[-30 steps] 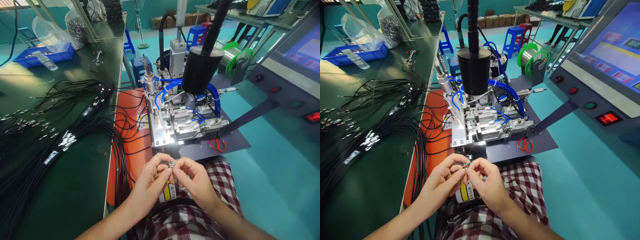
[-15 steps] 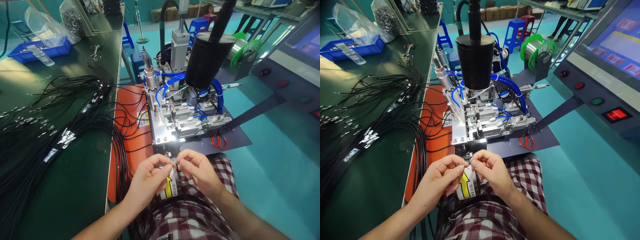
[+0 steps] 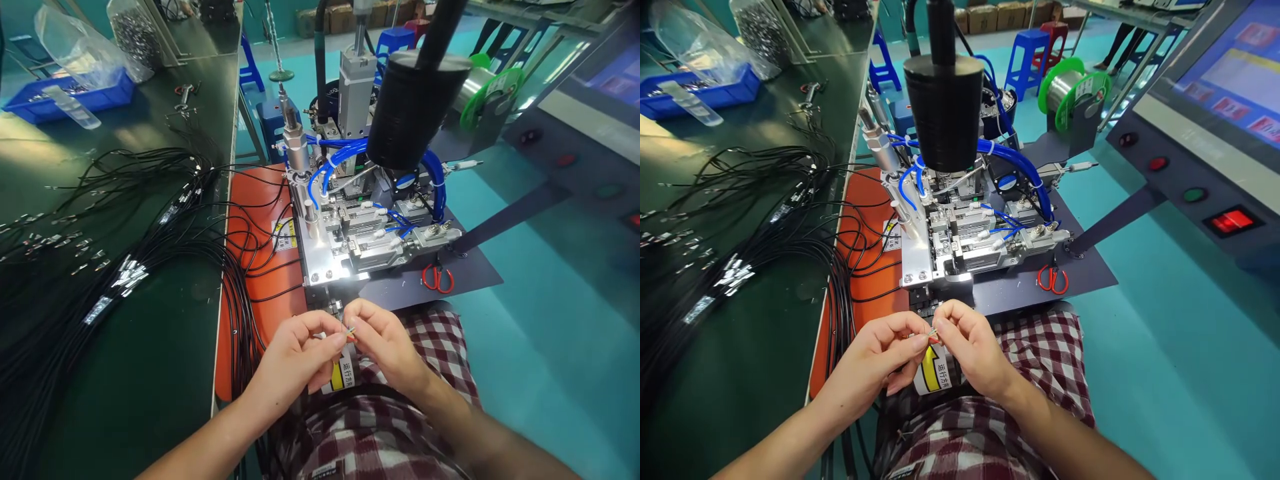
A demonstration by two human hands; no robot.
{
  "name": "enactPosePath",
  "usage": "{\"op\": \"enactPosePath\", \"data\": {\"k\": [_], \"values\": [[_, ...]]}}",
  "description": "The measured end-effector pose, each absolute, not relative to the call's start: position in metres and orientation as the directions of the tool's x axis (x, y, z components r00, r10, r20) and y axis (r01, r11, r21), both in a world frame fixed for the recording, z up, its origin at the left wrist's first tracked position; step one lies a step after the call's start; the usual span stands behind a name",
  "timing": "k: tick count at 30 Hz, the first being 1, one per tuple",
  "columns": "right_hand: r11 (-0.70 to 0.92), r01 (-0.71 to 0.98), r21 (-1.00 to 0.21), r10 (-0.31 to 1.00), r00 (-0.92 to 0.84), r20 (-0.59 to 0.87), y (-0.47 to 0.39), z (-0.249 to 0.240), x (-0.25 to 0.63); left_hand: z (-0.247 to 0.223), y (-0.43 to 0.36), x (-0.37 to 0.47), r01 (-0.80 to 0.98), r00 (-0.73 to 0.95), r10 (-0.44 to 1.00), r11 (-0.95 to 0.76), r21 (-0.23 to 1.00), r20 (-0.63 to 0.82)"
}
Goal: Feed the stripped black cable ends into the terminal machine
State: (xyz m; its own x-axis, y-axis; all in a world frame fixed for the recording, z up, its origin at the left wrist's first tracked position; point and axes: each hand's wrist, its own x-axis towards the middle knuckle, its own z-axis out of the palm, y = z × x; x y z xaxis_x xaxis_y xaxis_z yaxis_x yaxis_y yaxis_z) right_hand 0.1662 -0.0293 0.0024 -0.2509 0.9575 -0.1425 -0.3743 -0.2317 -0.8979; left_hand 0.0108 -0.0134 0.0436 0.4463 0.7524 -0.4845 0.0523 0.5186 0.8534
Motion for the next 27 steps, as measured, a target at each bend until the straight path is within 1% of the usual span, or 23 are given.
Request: {"op": "enactPosePath", "data": {"k": [4,7,9,12,16,19,21,25,26,27], "values": [[-0.183,-0.244,-0.952,0.924,-0.374,-0.081,-0.018,0.008,0.176,0.046,-0.014,0.011,0.125,0.473,0.725,0.507,0.853,-0.501],[-0.19,-0.201,-0.961,0.903,-0.42,-0.091,-0.014,0.011,0.182,0.048,-0.015,0.014,0.123,0.419,0.757,0.5,0.857,-0.502],[-0.222,-0.2,-0.954,0.911,-0.392,-0.13,-0.015,0.012,0.184,0.049,-0.016,0.016,0.109,0.368,0.785,0.495,0.862,-0.498],[-0.237,-0.178,-0.955,0.942,-0.283,-0.181,-0.022,0.013,0.183,0.047,-0.016,0.017,0.106,0.318,0.806,0.494,0.863,-0.5],[-0.187,-0.046,-0.981,0.968,-0.176,-0.176,-0.03,0.016,0.178,0.044,-0.017,0.016,0.123,0.303,0.816,0.479,0.869,-0.492],[-0.127,0.065,-0.99,0.984,-0.116,-0.134,-0.031,0.017,0.174,0.042,-0.017,0.016,0.117,0.307,0.821,0.47,0.875,-0.482],[-0.101,0.108,-0.989,0.988,-0.103,-0.112,-0.031,0.016,0.172,0.04,-0.018,0.017,0.108,0.303,0.824,0.469,0.877,-0.478],[-0.198,0.052,-0.979,0.967,-0.154,-0.203,-0.031,0.015,0.17,0.037,-0.017,0.019,0.069,0.286,0.834,0.474,0.878,-0.473],[-0.189,0.057,-0.98,0.97,-0.147,-0.196,-0.032,0.015,0.169,0.036,-0.016,0.019,0.057,0.282,0.834,0.479,0.876,-0.474],[-0.146,0.088,-0.985,0.979,-0.126,-0.157,-0.033,0.015,0.169,0.036,-0.016,0.019,0.045,0.28,0.832,0.486,0.873,-0.478]]}}
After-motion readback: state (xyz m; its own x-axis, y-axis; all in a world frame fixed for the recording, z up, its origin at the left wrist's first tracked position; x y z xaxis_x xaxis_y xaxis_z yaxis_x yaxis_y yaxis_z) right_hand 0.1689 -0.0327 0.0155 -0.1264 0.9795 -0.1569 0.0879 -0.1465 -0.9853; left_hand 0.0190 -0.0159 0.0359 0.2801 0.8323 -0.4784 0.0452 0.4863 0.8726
